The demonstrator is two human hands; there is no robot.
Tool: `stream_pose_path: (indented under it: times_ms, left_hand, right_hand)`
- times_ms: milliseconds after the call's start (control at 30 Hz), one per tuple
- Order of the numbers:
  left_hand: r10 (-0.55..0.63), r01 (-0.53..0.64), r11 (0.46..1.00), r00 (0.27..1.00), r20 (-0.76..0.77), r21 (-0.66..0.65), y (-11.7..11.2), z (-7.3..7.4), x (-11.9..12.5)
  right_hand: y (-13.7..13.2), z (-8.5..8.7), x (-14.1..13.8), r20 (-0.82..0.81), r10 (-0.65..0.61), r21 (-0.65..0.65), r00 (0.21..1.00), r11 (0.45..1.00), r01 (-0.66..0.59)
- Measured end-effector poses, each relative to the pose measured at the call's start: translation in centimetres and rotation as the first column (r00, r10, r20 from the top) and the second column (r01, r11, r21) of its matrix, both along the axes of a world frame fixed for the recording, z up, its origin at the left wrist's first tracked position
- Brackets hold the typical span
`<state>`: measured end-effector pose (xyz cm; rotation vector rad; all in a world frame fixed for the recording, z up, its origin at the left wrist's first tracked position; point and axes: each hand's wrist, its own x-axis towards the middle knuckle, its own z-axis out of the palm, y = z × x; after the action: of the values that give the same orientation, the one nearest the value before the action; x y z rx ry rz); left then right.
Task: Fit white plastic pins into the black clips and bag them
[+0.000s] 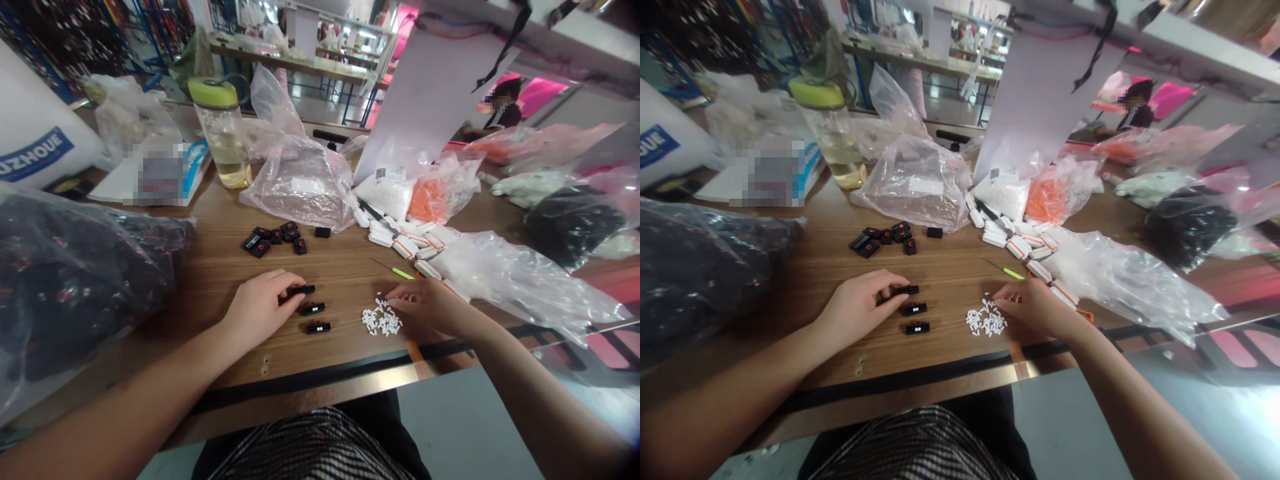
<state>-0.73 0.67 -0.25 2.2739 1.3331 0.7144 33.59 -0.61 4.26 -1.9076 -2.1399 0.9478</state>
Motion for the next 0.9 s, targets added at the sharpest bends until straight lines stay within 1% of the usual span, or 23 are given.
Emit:
stream_pose_path:
  times_ms: [67, 133, 267, 367, 467, 567, 733, 833, 900]
  left_hand:
    - [0.004, -0.004, 1.0, 1.0, -0.002, -0.009, 0.0, 0.0, 0.0]
    - [0.006, -0.006, 1.0, 1.0, -0.004, -0.019, 0.0, 0.2, 0.1]
    - [0.005, -0.005, 1.0, 1.0, -0.001, -0.029, 0.0, 0.4, 0.1]
    - [0.005, -0.005, 0.999, 1.0, 0.004, -0.031, 0.0, 0.4, 0.1]
    - [0.009, -0.009, 0.999, 1.0, 0.003, -0.036, 0.0, 0.2, 0.1]
    - [0.003, -0.002, 0.999, 1.0, 0.015, -0.034, 0.0, 0.1, 0.0]
    - [0.005, -0.004, 0.999, 1.0, 0.012, -0.042, 0.0, 0.1, 0.0]
    - [0.001, 0.0, 0.999, 1.0, 0.011, -0.048, 0.1, 0.2, 0.1]
    - [0.003, -0.002, 0.999, 1.0, 0.012, -0.047, 0.0, 0.3, 0.1]
  right_hand:
    - [0.0, -0.3, 0.4, 0.03, -0.026, 0.011, 0.999, 1.0, 0.025]
    - [0.1, -0.5, 0.8, 0.054, -0.039, 0.052, 0.998, 0.998, 0.036]
    - [0.2, -0.7, 1.2, 0.068, 0.034, 0.15, 0.997, 0.988, -0.043]
    - [0.1, -0.5, 1.5, 0.068, 0.071, 0.155, 0.995, 0.985, -0.08]
    - [0.0, -0.4, 1.7, 0.085, 0.006, 0.138, 0.996, 0.99, -0.018]
    - [-0.2, -0.6, 1.7, 0.127, -0.086, 0.192, 0.988, 0.98, 0.061]
    - [-0.8, -1.1, 1.0, 0.24, -0.199, 0.265, 0.95, 0.955, 0.133]
    - [-1.2, -1.5, 0.6, 0.249, -0.221, 0.3, 0.943, 0.943, 0.142]
    - [-1.5, -1.7, 0.4, 0.238, -0.228, 0.301, 0.944, 0.942, 0.151]
